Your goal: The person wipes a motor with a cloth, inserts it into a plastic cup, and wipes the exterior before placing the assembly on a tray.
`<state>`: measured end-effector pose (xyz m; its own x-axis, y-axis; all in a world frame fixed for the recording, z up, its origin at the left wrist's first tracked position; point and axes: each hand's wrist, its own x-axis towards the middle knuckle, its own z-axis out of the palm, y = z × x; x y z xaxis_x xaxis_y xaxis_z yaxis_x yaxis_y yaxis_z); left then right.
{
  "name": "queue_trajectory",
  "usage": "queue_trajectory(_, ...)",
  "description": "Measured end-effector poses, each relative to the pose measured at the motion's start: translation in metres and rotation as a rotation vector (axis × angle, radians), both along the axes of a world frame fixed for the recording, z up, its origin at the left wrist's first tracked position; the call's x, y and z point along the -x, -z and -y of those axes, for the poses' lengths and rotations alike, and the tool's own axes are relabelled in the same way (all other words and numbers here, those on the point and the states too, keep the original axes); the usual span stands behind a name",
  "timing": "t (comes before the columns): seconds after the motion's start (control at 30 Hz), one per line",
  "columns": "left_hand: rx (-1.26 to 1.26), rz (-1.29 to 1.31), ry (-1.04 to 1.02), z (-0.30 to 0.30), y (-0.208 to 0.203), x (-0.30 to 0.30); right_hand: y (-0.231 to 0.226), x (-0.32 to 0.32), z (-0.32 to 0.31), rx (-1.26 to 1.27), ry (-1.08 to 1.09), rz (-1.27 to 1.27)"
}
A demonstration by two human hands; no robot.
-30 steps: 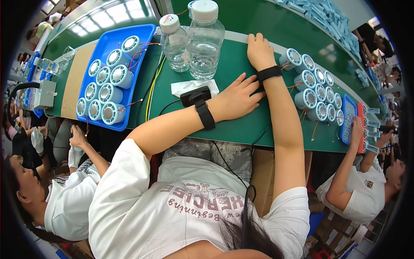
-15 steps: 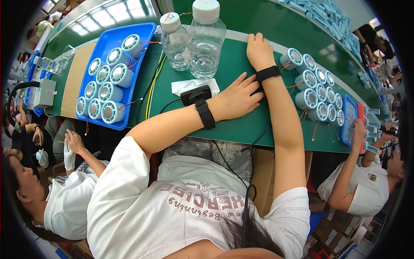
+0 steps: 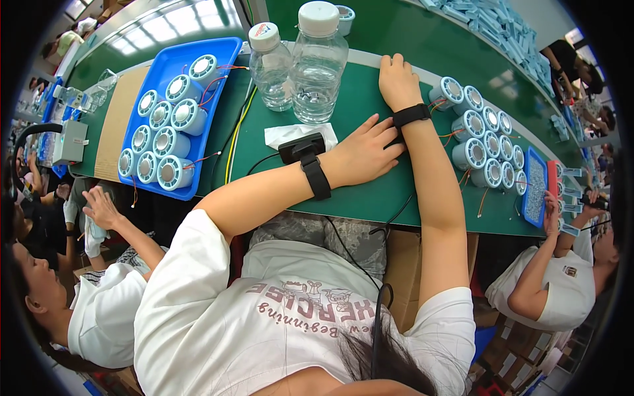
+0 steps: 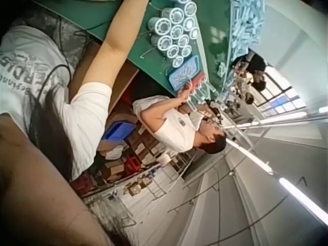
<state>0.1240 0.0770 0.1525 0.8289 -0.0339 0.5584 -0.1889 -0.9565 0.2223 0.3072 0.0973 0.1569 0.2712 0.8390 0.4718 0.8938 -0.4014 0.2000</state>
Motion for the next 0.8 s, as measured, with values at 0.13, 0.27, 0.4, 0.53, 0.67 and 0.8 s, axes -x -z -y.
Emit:
queue_trajectory(0.13, 0.009, 0.004, 0.002, 0.0, -0.001, 0.0, 0.0, 0.0, -0.001, 0.003, 0.009, 0.002)
queue_trajectory(0.27, 0.018, -0.003, 0.001, -0.001, -0.001, 0.002, -0.007, 0.0, 0.0, 0.036, 0.003, -0.043)
queue_trajectory(0.4, 0.017, 0.025, -0.004, -0.004, -0.001, 0.0, -0.018, -0.011, 0.001, 0.097, 0.043, -0.245)
queue_trajectory(0.53, 0.011, 0.042, -0.013, 0.005, 0.004, 0.0, -0.036, -0.03, -0.031, 0.06, 0.082, -0.391)
queue_trajectory(0.67, -0.001, 0.059, -0.03, 0.001, 0.005, -0.001, -0.061, -0.031, -0.09, -0.147, -0.063, -0.411)
queue_trajectory(0.8, 0.007, 0.07, -0.045, -0.001, 0.005, 0.0, -0.048, -0.012, -0.116, -0.022, 0.056, -0.33)
